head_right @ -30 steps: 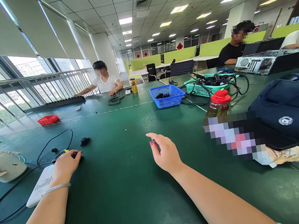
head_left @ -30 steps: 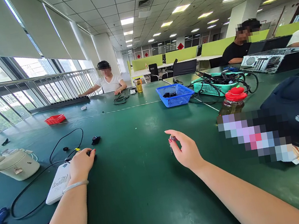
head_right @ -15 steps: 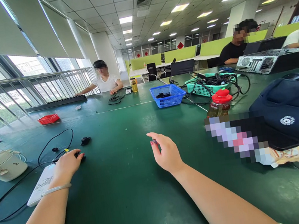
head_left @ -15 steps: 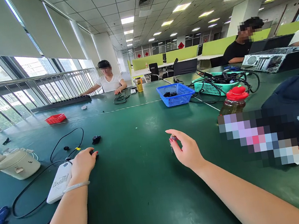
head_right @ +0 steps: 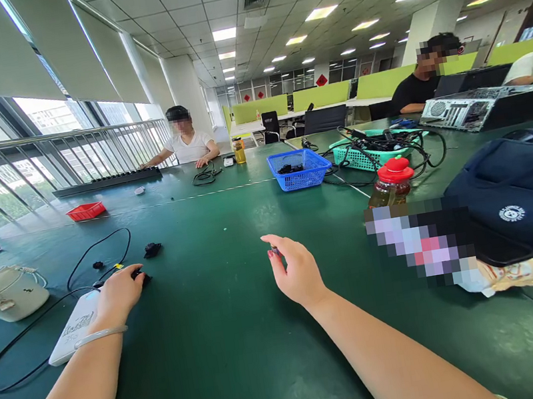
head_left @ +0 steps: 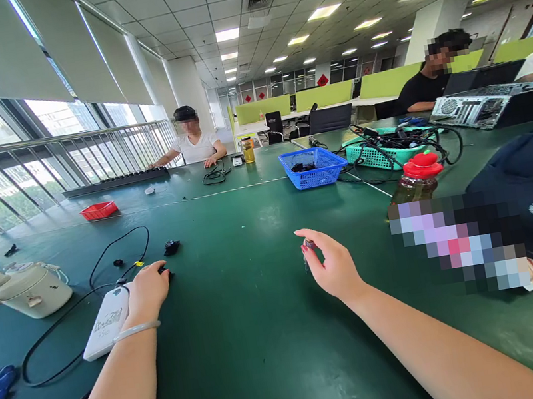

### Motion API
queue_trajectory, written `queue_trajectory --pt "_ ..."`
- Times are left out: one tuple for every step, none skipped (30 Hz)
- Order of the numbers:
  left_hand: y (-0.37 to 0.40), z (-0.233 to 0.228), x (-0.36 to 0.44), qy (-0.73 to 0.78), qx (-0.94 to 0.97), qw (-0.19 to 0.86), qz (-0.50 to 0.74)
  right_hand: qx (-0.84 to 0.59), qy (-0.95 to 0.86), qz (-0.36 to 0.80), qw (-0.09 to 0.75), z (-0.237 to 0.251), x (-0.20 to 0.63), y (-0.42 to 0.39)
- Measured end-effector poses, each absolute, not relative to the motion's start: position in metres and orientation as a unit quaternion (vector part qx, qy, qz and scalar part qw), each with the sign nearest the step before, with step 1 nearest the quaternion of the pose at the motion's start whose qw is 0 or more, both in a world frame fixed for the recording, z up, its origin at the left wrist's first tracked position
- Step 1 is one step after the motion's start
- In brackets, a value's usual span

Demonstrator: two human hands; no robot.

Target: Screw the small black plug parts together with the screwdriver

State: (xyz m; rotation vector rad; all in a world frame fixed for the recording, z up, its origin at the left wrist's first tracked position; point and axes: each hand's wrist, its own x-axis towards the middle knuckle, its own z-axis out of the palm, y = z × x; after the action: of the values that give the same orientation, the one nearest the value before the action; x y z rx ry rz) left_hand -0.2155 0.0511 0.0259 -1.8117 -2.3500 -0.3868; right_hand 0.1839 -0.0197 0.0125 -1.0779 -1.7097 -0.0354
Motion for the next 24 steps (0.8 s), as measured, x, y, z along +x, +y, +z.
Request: queue_trajectory --pt "0.052 0.025 -0.216 -0.783 -0.603 0.072 -0.135 -0.452 -0.717 -0.014 0.531 0.013 0.184 -0.020" --pt "0.053 0.023 -0.217 -0.783 -0.602 0.069 -0.141 -0.452 -0.717 -0.013 0.530 0.012 0.184 -0.020" --pt "0.053 0.022 -0.218 -0.782 -0.602 0.067 -0.149 -0.453 -0.717 -0.011 0.530 0.012 0.184 -0.020" --pt "0.054 0.021 -0.219 -0.781 -0.601 0.065 -0.157 -0.454 -0.716 -0.009 0.530 0.012 0.184 -0.019" --pt "0.054 0.021 -0.220 -0.780 -0.600 0.065 -0.167 -0.454 -0.716 -0.008 0.530 0.012 0.184 -0.019" --pt "0.054 0.021 -0.220 -0.780 -0.597 0.066 -0.177 -0.455 -0.715 -0.008 0.530 0.012 0.184 -0.019" --pt "0.054 0.021 -0.221 -0.782 -0.590 0.068 -0.189 -0.455 -0.715 -0.009 0.530 0.012 0.184 -0.019" --pt "0.053 0.022 -0.222 -0.788 -0.578 0.069 -0.202 -0.455 -0.716 -0.010 0.530 0.012 0.184 -0.019" --pt "0.053 0.024 -0.222 -0.794 -0.563 0.065 -0.217 -0.455 -0.715 -0.012 0.530 0.012 0.184 -0.020" --pt "0.052 0.025 -0.223 -0.800 -0.548 0.058 -0.237 -0.455 -0.715 -0.012 0.530 0.013 0.184 -0.020" --pt "0.052 0.027 -0.224 -0.802 -0.535 0.048 -0.261 -0.455 -0.715 -0.011 0.530 0.013 0.184 -0.020" --pt "0.052 0.029 -0.225 -0.800 -0.526 0.034 -0.287 -0.455 -0.715 -0.010 0.530 0.014 0.184 -0.021" --pt "0.052 0.030 -0.226 -0.797 -0.518 0.017 -0.310 -0.454 -0.715 -0.008 0.531 0.014 0.184 -0.021" --pt "0.053 0.031 -0.227 -0.794 -0.512 0.000 -0.326 -0.454 -0.714 -0.007 0.533 0.014 0.184 -0.021" --pt "0.053 0.031 -0.228 -0.794 -0.506 -0.015 -0.337 -0.453 -0.714 -0.006 0.534 0.014 0.184 -0.021" --pt "0.054 0.030 -0.229 -0.797 -0.498 -0.028 -0.342 -0.453 -0.713 -0.005 0.536 0.014 0.184 -0.021" --pt "0.055 0.029 -0.230 -0.800 -0.491 -0.038 -0.341 -0.453 -0.712 -0.004 0.537 0.013 0.184 -0.021" --pt "0.055 0.028 -0.230 -0.804 -0.487 -0.046 -0.339 -0.454 -0.712 -0.001 0.536 0.013 0.184 -0.021" --pt "0.056 0.027 -0.230 -0.805 -0.486 -0.050 -0.336 -0.455 -0.711 0.002 0.535 0.012 0.184 -0.021" --pt "0.056 0.027 -0.230 -0.806 -0.488 -0.051 -0.332 -0.457 -0.711 0.006 0.534 0.012 0.184 -0.021" --pt "0.056 0.026 -0.229 -0.803 -0.493 -0.051 -0.331 -0.459 -0.711 0.008 0.533 0.012 0.184 -0.021" --pt "0.055 0.026 -0.229 -0.797 -0.502 -0.050 -0.333 -0.461 -0.711 0.010 0.531 0.012 0.184 -0.020" --pt "0.055 0.027 -0.228 -0.787 -0.514 -0.048 -0.338 -0.462 -0.711 0.010 0.531 0.012 0.184 -0.020" --pt "0.054 0.027 -0.227 -0.776 -0.528 -0.045 -0.342 -0.461 -0.711 0.009 0.531 0.012 0.184 -0.021"
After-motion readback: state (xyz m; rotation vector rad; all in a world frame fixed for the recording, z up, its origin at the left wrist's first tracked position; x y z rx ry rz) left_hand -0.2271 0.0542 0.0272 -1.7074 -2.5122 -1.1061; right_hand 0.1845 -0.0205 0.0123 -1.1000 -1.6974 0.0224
